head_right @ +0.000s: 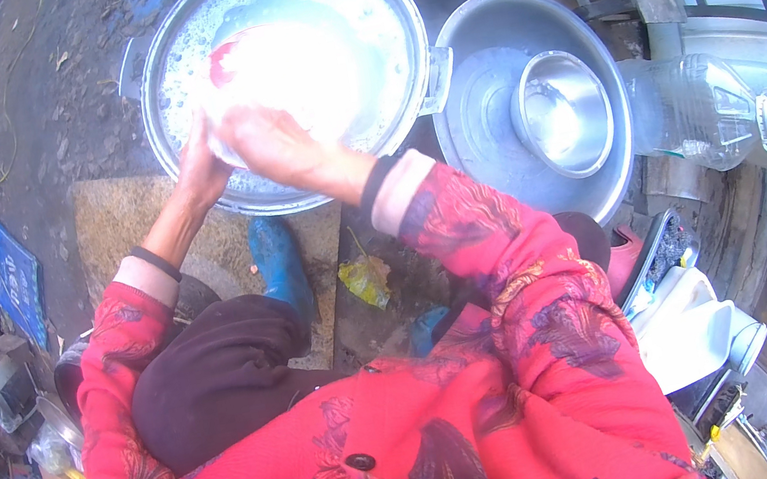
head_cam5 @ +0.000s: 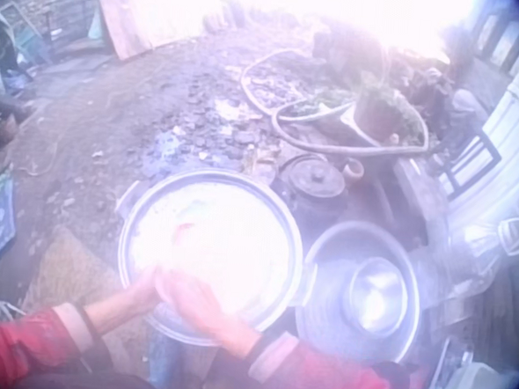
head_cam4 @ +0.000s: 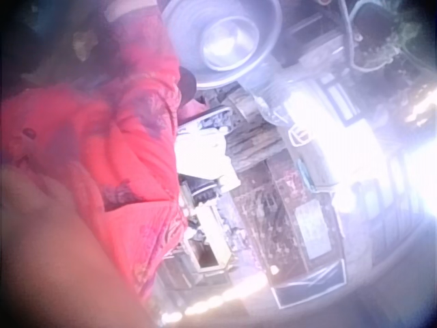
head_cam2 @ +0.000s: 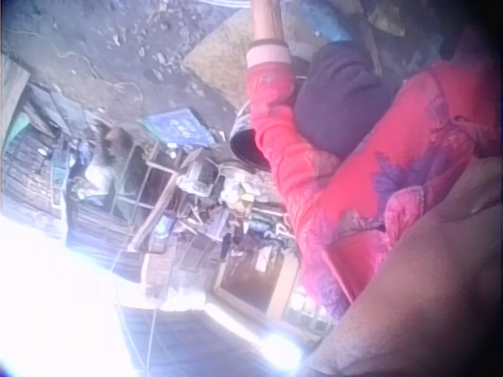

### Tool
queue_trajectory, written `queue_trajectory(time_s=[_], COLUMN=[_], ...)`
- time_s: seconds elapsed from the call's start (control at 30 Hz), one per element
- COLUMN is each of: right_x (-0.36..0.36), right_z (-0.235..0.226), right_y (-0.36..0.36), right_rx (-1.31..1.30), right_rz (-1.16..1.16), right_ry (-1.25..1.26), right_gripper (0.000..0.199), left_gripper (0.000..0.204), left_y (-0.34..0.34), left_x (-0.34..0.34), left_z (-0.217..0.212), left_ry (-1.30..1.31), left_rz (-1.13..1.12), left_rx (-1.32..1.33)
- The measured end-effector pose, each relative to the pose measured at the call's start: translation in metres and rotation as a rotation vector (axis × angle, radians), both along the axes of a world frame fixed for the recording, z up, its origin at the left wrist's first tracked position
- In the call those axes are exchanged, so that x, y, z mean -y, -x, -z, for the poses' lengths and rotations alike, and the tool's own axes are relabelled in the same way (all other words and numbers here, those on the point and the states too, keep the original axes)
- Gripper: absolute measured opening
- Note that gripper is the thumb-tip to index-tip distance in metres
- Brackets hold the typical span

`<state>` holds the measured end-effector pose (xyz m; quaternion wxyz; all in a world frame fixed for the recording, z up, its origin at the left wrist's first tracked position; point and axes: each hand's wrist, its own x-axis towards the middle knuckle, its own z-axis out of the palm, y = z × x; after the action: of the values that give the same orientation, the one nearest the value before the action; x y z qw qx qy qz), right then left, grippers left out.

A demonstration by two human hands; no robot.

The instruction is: The person washes dishes outdoors using a bucket of water and a sponge. They scrub a metal bowl, a plate, and a plastic container, rinsing each item in the bucket before placing it aside.

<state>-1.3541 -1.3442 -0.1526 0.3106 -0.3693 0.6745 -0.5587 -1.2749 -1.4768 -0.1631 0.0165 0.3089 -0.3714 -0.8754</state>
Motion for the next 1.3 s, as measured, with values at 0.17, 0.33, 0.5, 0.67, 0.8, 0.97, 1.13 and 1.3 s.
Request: queue_trajectory(time_s=[0.17, 0.33, 0.5, 0.67, 0.8, 0.97, 1.13, 1.3], right_x=[-0.051, -0.052, -0.009, -0.011, -0.044, -0.052, -0.008, -0.03], right_z=[0.013, 0.027, 0.01, -0.002, -0.008, -0.013, -0.001, -0.004], right_y=[0.022, 0.06, 0.033, -0.007, 0.025, 0.017, -0.052, -0.03], right_rx=[-0.166, -0.509, -0.412, -0.403, -0.656, -1.021, -0.693, -0.885], right_rz=[-0.063, -0.015, 0.018, -0.178, -0.342, -0.01, 0.102, -0.048], right_ry=[-0.172, -0.111, -0.106, 0.081, -0.269, -0.136, 0.011, 0.028], right_gripper=[0.03, 0.029, 0.028, 0.028, 0.025, 0.031, 0.044, 0.033], left_gripper=[0.064, 0.063, 0.062, 0.063, 0.064, 0.065, 0.061, 0.055], left_y=[-0.005, -0.003, 0.003, -0.002, -0.008, 0.0, 0.001, 0.003], left_x=[0.019, 0.016, 0.006, 0.006, 0.015, 0.01, -0.01, -0.002], left_z=[0.0, -0.003, -0.008, -0.005, -0.005, -0.009, -0.022, -0.031], left_ry=[0.162, 0.116, 0.068, 0.116, 0.115, 0.149, 0.127, 0.121], left_rz=[0.01, -0.022, 0.012, -0.03, -0.044, -0.079, -0.096, -0.202], left_rx=[-0.017, 0.054, 0.057, 0.023, -0.028, -0.067, 0.089, 0.122])
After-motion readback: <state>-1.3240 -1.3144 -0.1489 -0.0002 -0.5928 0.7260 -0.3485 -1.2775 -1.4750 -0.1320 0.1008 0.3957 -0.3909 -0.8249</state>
